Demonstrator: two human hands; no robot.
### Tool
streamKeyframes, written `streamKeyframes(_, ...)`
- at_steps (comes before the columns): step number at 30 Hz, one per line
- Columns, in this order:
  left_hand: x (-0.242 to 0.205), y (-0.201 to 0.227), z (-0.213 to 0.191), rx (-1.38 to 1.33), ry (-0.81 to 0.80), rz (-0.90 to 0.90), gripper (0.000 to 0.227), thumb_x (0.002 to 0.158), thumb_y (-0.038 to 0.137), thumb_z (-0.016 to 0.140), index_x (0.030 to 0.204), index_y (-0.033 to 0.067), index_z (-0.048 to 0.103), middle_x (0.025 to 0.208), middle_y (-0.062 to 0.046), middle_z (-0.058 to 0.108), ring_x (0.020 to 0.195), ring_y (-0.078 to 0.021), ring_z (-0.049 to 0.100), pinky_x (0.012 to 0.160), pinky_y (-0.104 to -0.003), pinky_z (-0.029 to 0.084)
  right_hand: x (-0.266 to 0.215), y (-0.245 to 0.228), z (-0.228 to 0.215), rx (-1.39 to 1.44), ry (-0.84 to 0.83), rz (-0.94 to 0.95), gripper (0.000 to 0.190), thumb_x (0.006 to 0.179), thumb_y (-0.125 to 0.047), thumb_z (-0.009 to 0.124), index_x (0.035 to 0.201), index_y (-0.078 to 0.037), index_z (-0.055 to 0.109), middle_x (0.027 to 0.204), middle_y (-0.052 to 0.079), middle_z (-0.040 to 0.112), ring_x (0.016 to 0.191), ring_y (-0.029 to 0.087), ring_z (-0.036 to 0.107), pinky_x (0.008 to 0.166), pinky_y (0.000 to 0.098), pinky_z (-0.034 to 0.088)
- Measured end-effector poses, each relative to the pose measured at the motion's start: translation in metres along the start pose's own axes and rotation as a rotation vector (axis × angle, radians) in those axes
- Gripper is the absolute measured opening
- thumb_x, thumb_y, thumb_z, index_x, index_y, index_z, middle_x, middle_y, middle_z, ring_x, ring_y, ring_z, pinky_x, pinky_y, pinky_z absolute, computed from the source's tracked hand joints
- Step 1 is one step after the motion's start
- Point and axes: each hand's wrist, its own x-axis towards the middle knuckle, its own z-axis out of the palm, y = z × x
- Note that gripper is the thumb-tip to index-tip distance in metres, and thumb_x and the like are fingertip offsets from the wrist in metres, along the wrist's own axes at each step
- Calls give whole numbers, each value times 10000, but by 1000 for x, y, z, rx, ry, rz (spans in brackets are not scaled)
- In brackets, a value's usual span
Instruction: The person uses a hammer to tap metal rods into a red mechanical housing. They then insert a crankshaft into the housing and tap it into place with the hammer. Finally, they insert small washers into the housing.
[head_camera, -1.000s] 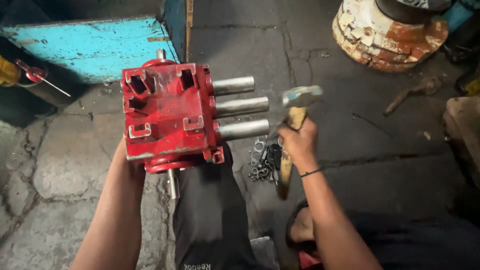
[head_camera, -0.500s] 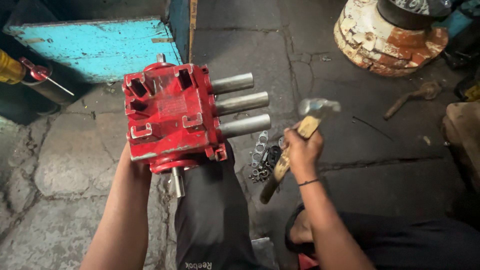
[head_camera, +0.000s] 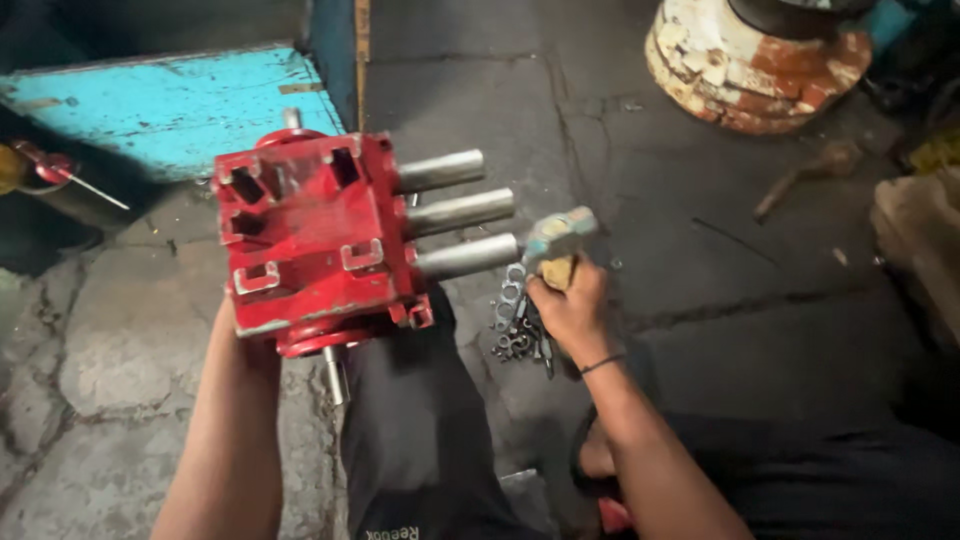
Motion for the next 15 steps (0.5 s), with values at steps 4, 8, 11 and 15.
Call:
streamKeyframes(4, -12, 35, 34, -6, -6, -15, 197, 1057, 147, 606, 1240, 78, 585, 1120, -34, 636, 954, -163, 614, 794, -361, 536, -14, 73, 18, 36, 4, 389, 231, 750, -128, 831, 879, 1, 689, 780, 97, 708, 693, 171, 645, 658, 363, 530)
streamKeyframes(8, -35, 73, 70, 41, 9, 2, 175, 1060, 145, 605, 1221, 78, 590, 1102, -31, 637, 940, -159, 613, 785, -357, 532, -67, 196, 15, 203, 225, 740, 253, 723, -87, 793, 938, -77, 659, 828, 32, 691, 711, 169, 653, 651, 354, 529)
streamKeyframes(11, -51, 95, 101, 197, -11, 39, 158, 1063, 143, 604, 1206, 77, 594, 1089, -29, 638, 930, -155, 612, 778, -354, 530, -118, 279, -18, 582, 256, 1178, 176, 792, -123, 727, 923, -105, 611, 819, 61, 653, 714, 239, 631, 620, 454, 502)
streamKeyframes(15, -43, 138, 173, 788, -74, 275, 168, 944, 64, 728, 1034, 6, 598, 1050, -40, 629, 935, -123, 573, 792, -329, 512, -131, 336, -44, 693, 168, 1492, 120, 847, -210, 613, 952, -198, 558, 847, 88, 659, 764, 308, 645, 608, 581, 467)
